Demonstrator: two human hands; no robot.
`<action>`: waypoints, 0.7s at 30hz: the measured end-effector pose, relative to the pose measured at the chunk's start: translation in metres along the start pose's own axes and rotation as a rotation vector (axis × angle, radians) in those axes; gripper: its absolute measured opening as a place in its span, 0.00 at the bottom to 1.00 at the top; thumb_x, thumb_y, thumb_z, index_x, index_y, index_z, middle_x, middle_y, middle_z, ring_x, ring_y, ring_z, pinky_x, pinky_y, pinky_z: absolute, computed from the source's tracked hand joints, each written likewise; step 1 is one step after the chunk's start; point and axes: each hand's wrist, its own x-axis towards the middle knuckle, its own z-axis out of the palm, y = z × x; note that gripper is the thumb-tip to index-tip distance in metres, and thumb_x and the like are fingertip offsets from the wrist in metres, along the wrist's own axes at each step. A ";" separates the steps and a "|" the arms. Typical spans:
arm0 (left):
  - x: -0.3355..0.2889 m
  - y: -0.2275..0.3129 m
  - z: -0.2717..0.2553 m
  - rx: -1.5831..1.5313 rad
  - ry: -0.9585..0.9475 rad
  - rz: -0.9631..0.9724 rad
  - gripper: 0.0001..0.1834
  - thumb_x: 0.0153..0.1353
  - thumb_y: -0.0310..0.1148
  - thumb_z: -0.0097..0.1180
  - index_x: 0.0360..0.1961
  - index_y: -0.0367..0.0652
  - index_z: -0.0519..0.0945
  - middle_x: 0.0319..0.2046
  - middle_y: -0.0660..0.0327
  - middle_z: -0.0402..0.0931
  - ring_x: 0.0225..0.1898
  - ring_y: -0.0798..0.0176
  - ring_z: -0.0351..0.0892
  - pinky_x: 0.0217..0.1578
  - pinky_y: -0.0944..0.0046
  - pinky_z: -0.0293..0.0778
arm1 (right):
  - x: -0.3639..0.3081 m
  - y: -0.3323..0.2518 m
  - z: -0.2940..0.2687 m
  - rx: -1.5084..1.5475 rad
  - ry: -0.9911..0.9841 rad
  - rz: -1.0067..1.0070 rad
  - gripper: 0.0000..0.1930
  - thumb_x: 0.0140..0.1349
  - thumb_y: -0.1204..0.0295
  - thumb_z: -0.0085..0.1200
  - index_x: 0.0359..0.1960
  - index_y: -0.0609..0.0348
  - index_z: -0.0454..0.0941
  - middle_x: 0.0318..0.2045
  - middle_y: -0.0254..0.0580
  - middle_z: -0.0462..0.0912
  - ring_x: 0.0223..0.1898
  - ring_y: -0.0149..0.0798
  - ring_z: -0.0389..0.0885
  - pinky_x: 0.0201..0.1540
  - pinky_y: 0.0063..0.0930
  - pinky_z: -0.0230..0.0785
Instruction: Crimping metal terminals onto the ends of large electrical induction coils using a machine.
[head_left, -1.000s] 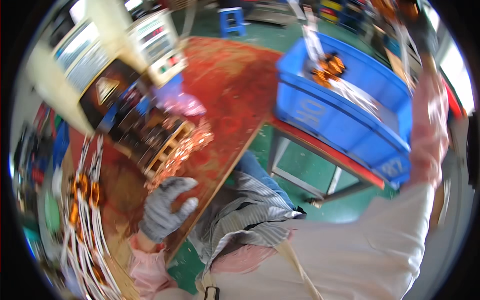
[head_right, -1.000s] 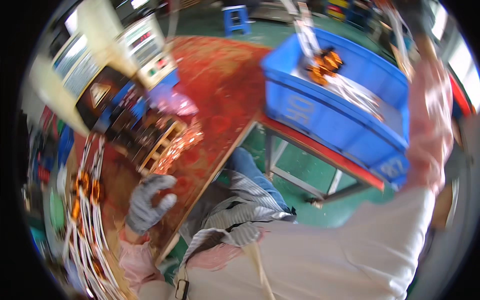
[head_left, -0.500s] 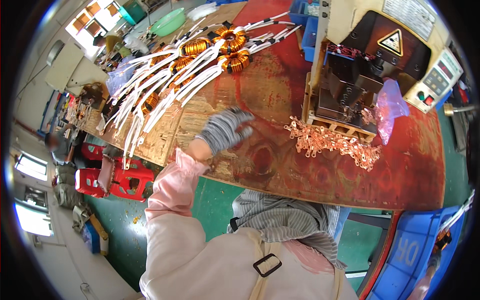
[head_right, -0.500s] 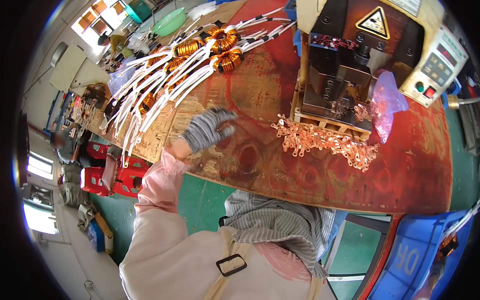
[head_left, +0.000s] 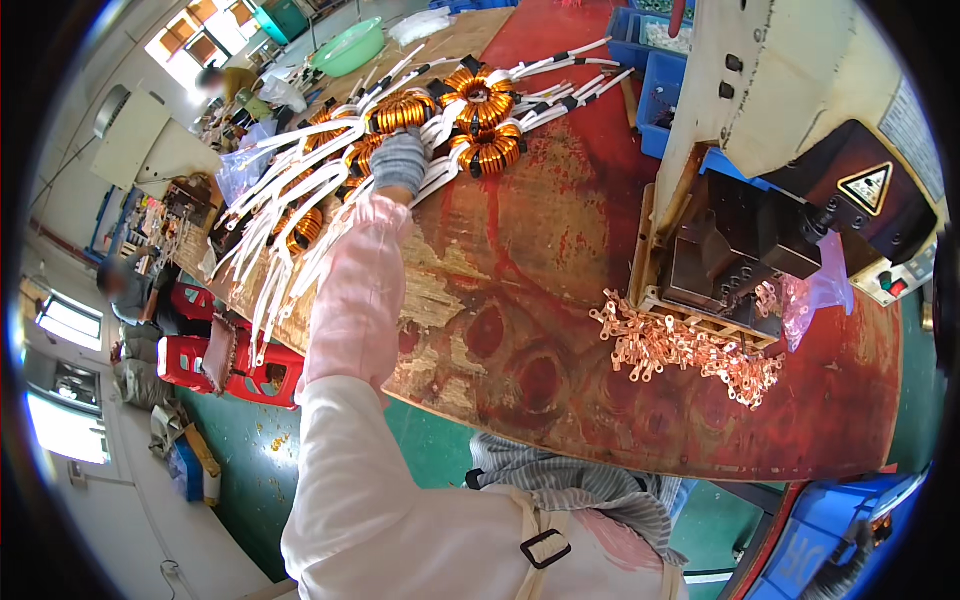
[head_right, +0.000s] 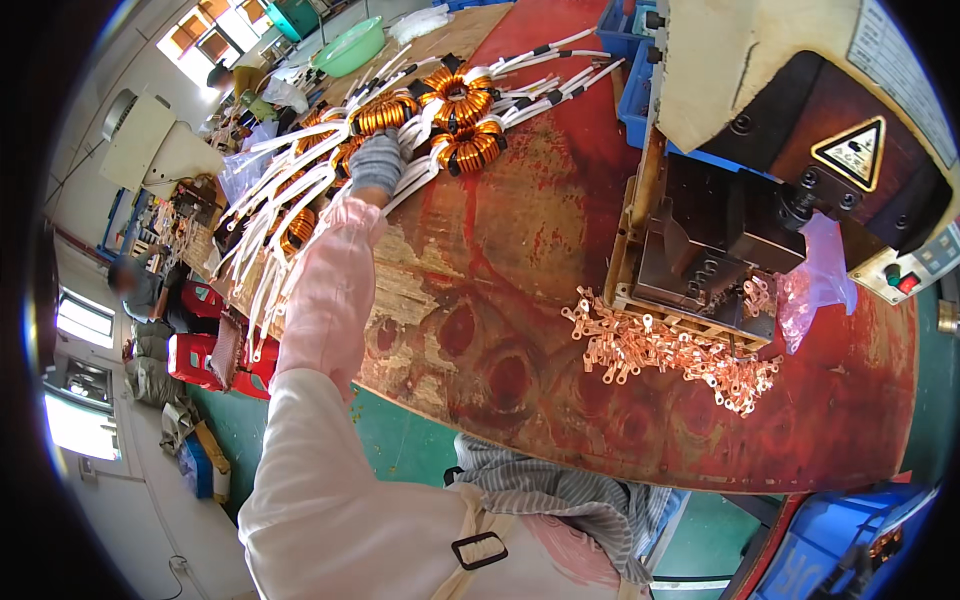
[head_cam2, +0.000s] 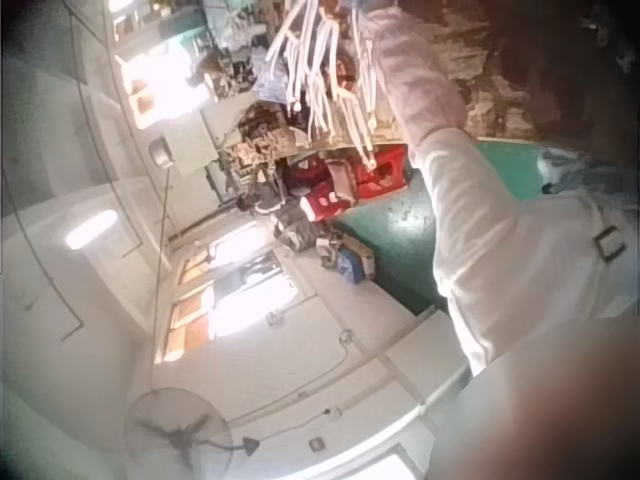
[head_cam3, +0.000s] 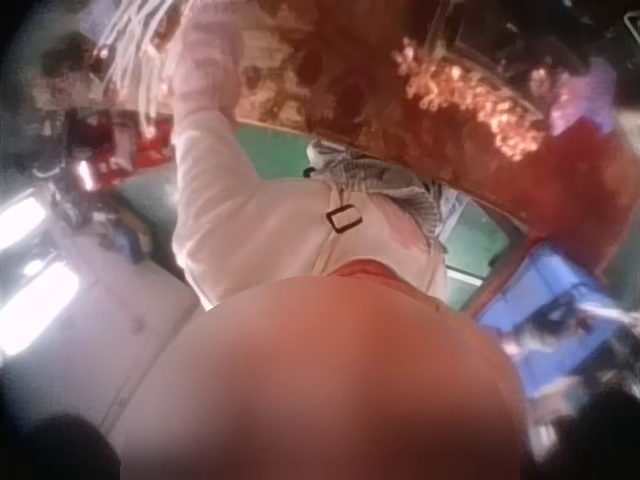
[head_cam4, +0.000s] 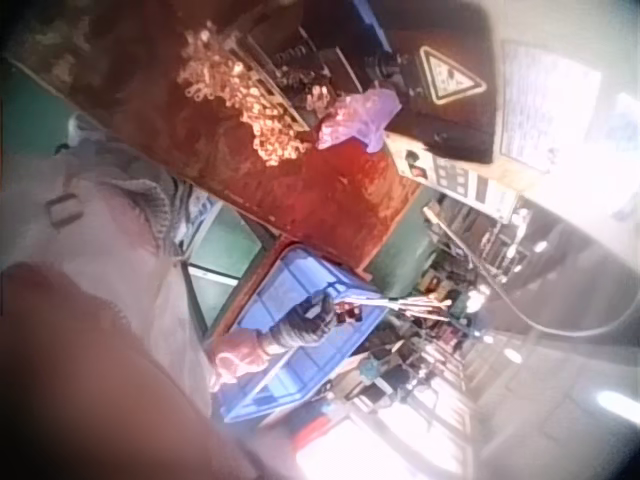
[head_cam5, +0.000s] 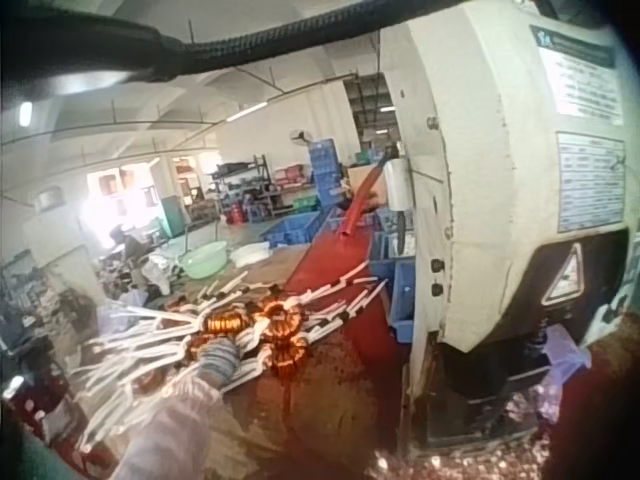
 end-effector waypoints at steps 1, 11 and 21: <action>0.011 -0.004 0.000 -0.090 -0.052 -0.002 0.25 0.52 0.52 0.48 0.46 0.47 0.71 0.36 0.51 0.75 0.38 0.50 0.75 0.39 0.56 0.71 | -0.001 -0.006 0.007 0.022 -0.079 0.007 0.10 0.49 0.76 0.60 0.33 0.63 0.77 0.36 0.40 0.79 0.39 0.36 0.75 0.47 0.25 0.65; 0.029 -0.019 -0.165 -0.093 -0.027 0.118 0.16 0.52 0.44 0.53 0.42 0.53 0.76 0.34 0.54 0.77 0.36 0.53 0.76 0.39 0.59 0.70 | -0.001 -0.059 0.070 0.421 -0.214 -0.186 0.08 0.50 0.79 0.54 0.34 0.59 0.74 0.30 0.45 0.76 0.32 0.46 0.75 0.37 0.36 0.67; -0.189 -0.066 -0.122 -0.955 -0.028 -0.253 0.15 0.51 0.33 0.59 0.38 0.37 0.77 0.30 0.60 0.79 0.30 0.72 0.73 0.36 0.72 0.70 | -0.029 -0.099 0.103 0.638 -0.296 -0.260 0.09 0.47 0.78 0.56 0.32 0.56 0.72 0.26 0.43 0.75 0.28 0.45 0.74 0.31 0.35 0.67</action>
